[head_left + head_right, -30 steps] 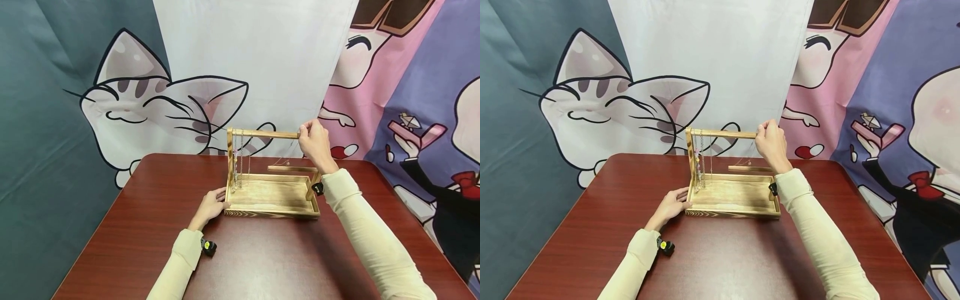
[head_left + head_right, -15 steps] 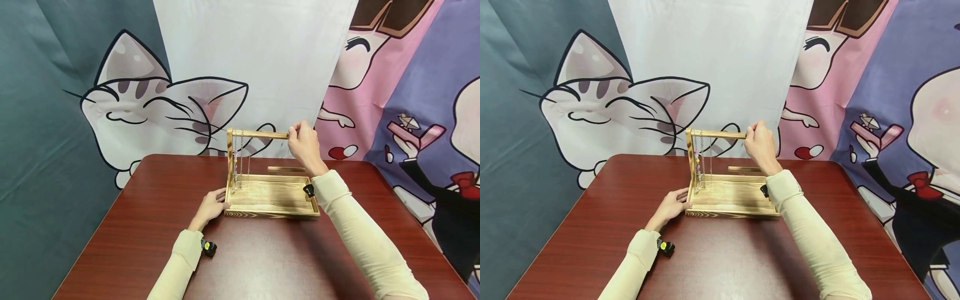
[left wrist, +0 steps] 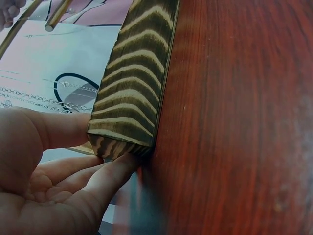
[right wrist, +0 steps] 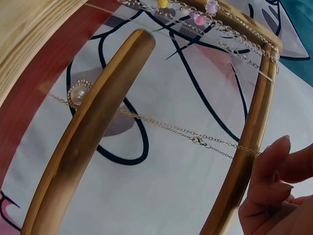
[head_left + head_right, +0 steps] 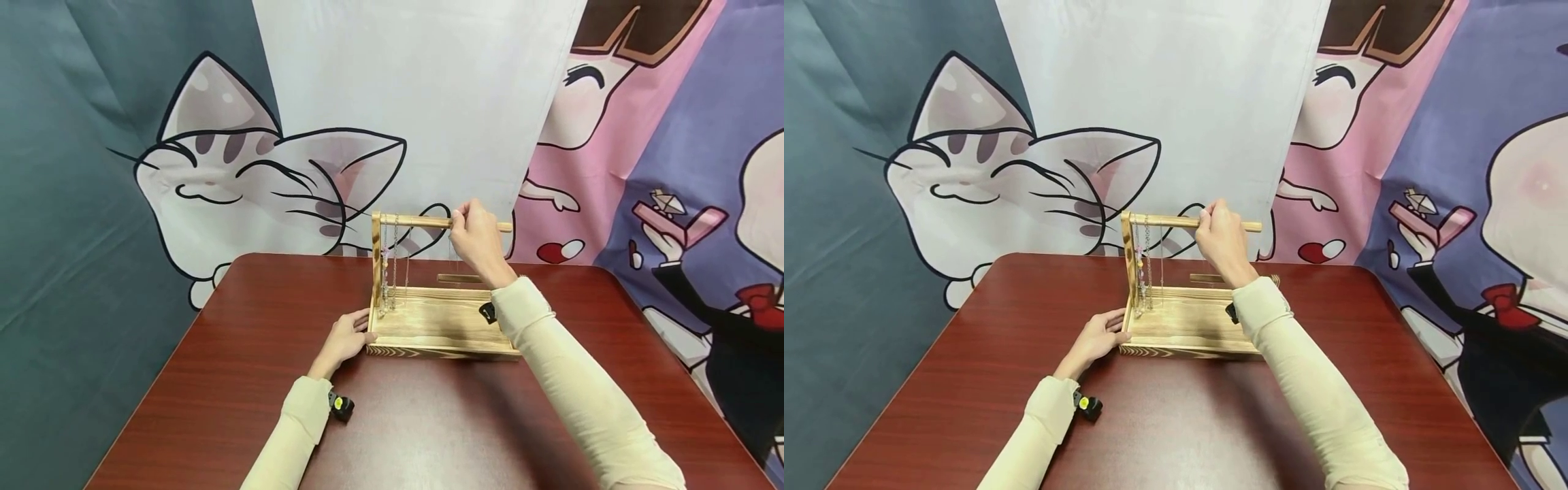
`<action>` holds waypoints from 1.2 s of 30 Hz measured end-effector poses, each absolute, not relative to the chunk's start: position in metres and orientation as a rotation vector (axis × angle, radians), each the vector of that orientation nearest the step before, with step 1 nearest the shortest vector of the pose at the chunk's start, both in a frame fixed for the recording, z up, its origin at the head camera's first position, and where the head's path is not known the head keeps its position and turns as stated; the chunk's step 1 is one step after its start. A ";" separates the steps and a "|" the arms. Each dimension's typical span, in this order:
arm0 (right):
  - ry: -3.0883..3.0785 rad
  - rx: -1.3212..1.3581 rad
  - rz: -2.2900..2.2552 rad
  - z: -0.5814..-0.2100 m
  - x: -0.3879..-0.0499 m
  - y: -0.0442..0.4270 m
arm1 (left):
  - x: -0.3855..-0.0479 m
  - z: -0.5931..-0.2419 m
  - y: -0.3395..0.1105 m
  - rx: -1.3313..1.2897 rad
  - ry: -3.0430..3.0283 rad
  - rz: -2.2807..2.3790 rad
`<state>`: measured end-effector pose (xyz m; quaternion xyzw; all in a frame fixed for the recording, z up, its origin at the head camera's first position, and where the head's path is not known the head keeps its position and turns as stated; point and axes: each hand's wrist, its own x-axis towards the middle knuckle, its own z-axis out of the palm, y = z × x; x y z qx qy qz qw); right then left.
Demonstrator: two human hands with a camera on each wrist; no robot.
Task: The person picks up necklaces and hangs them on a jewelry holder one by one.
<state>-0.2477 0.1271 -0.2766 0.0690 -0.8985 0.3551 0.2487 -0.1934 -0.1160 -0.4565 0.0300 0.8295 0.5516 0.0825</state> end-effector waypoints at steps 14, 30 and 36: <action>-2.453 0.224 0.970 -0.274 -0.245 0.095 | -0.192 -0.454 -0.117 0.095 2.489 1.641; -2.445 0.197 1.007 -0.284 -0.240 0.088 | -0.194 -0.457 -0.117 0.098 2.485 1.644; -2.429 0.194 1.044 -0.294 -0.238 0.089 | -0.193 -0.458 -0.116 0.100 2.479 1.651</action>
